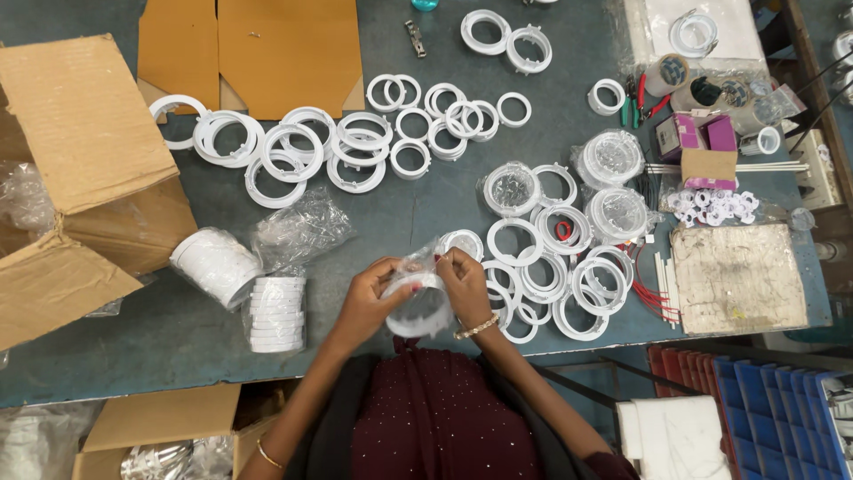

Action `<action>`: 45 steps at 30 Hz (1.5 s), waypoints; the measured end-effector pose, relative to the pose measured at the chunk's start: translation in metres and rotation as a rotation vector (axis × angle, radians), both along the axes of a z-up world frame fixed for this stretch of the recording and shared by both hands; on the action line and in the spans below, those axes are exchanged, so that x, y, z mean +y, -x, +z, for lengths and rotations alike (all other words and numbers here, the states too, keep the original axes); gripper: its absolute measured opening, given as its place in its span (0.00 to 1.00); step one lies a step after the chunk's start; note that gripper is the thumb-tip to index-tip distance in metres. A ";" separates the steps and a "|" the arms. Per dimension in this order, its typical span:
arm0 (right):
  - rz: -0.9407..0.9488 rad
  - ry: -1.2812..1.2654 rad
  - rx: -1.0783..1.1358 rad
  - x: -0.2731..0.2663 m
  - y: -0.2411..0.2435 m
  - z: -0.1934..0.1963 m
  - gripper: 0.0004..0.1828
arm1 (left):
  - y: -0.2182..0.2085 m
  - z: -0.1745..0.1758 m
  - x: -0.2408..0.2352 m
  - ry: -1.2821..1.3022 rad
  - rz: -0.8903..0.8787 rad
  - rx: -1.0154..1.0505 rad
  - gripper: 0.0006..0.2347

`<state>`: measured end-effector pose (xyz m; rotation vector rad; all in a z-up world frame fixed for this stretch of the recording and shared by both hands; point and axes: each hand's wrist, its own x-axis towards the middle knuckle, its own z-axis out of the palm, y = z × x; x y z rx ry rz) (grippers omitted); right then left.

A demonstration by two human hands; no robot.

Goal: The person wraps white circular plastic components individually in clear plastic wrap at a workbench. They pick up each component, wrap it, and place it on the table. The person also stacks wrapped components and places some into a cardboard box.

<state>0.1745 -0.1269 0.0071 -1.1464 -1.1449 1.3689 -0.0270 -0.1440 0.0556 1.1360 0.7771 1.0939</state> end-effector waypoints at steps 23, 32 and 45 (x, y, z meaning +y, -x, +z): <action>0.266 -0.029 -0.224 -0.042 -0.010 0.091 0.08 | 0.006 0.082 -0.043 -0.174 0.095 0.824 0.14; 0.309 -0.014 -0.232 -0.034 -0.006 0.101 0.09 | 0.009 0.074 -0.042 -0.157 0.001 0.861 0.25; 0.376 0.108 0.014 -0.034 -0.003 0.081 0.06 | 0.012 0.059 -0.043 -0.189 0.037 0.877 0.24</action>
